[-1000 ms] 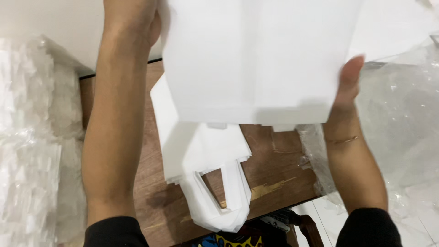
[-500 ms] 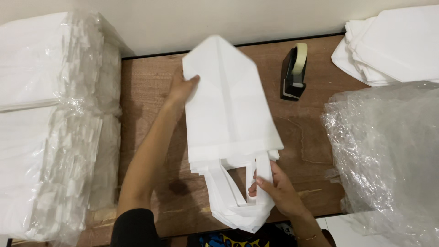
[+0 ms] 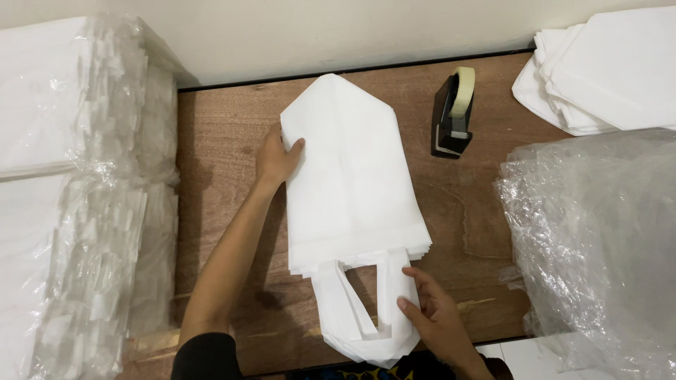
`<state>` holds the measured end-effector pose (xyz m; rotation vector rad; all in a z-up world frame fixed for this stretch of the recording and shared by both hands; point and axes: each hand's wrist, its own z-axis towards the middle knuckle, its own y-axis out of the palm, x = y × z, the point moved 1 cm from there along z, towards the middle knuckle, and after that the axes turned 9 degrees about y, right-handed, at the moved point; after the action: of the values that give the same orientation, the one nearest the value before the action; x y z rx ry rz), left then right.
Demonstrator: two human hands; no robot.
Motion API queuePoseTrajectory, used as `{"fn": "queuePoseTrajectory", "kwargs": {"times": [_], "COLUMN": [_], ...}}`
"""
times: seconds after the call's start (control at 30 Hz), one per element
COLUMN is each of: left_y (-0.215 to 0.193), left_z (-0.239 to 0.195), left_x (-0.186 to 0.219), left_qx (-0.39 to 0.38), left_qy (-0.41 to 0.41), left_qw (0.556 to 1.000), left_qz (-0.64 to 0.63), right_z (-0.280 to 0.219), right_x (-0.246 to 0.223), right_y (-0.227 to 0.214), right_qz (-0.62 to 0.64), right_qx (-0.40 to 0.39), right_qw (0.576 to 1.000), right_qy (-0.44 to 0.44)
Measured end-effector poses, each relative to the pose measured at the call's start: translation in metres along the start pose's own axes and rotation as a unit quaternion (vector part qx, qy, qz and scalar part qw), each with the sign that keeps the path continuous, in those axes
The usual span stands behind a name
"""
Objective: The person folds white plastic shopping bags on a wooden table. They repeatedly pick up a bag, fold it in half, and place it on a growing stack. A tape dispenser and bubble wrap are visible on the table.
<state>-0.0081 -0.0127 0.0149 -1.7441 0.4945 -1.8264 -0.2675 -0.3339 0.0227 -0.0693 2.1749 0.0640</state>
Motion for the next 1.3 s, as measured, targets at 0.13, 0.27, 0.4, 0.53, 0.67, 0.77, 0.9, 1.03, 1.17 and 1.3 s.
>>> {"fn": "queuePoseTrajectory", "kwargs": {"times": [0.13,0.27,0.4,0.53,0.67,0.77,0.9,1.03,1.17,1.3], "left_y": [0.004,0.003,-0.001,-0.003,0.025,0.044,0.056,0.061,0.062,0.065], "left_z": [0.002,-0.001,-0.003,-0.004,0.011,0.018,0.014,0.013,0.016,0.021], "left_x": [-0.013,-0.012,-0.005,-0.002,0.01,0.039,0.057,0.054,0.051,0.046], "left_qx": [0.003,-0.016,-0.023,0.009,0.033,-0.016,-0.187,-0.221,-0.216,-0.22], "left_qy": [0.032,0.022,-0.008,0.042,0.148,0.216,0.147,0.126,0.133,0.121], "left_qw": [0.999,0.998,0.999,0.992,0.965,0.95,0.926,0.911,0.911,0.92], "left_qz": [0.036,0.053,0.04,0.12,0.214,0.224,0.294,0.325,0.325,0.301], "right_z": [-0.003,0.002,0.001,0.002,0.009,0.042,0.082,0.089,0.088,0.088], "right_x": [0.009,0.023,0.009,-0.002,-0.072,-0.088,-0.072,-0.07,-0.073,-0.073], "right_y": [-0.004,-0.009,-0.015,-0.034,-0.002,0.028,0.052,0.053,0.053,0.042], "right_qz": [-0.014,-0.009,-0.262,-0.58,-0.479,-0.484,-0.631,-0.673,-0.659,-0.62], "right_qx": [-0.002,-0.014,0.017,0.039,0.119,0.11,0.014,-0.043,-0.035,-0.076], "right_qw": [1.0,1.0,0.965,0.798,0.802,0.755,0.724,0.714,0.726,0.755], "right_qy": [0.007,0.0,0.001,-0.161,-0.335,-0.428,-0.278,-0.188,-0.191,-0.201]}}
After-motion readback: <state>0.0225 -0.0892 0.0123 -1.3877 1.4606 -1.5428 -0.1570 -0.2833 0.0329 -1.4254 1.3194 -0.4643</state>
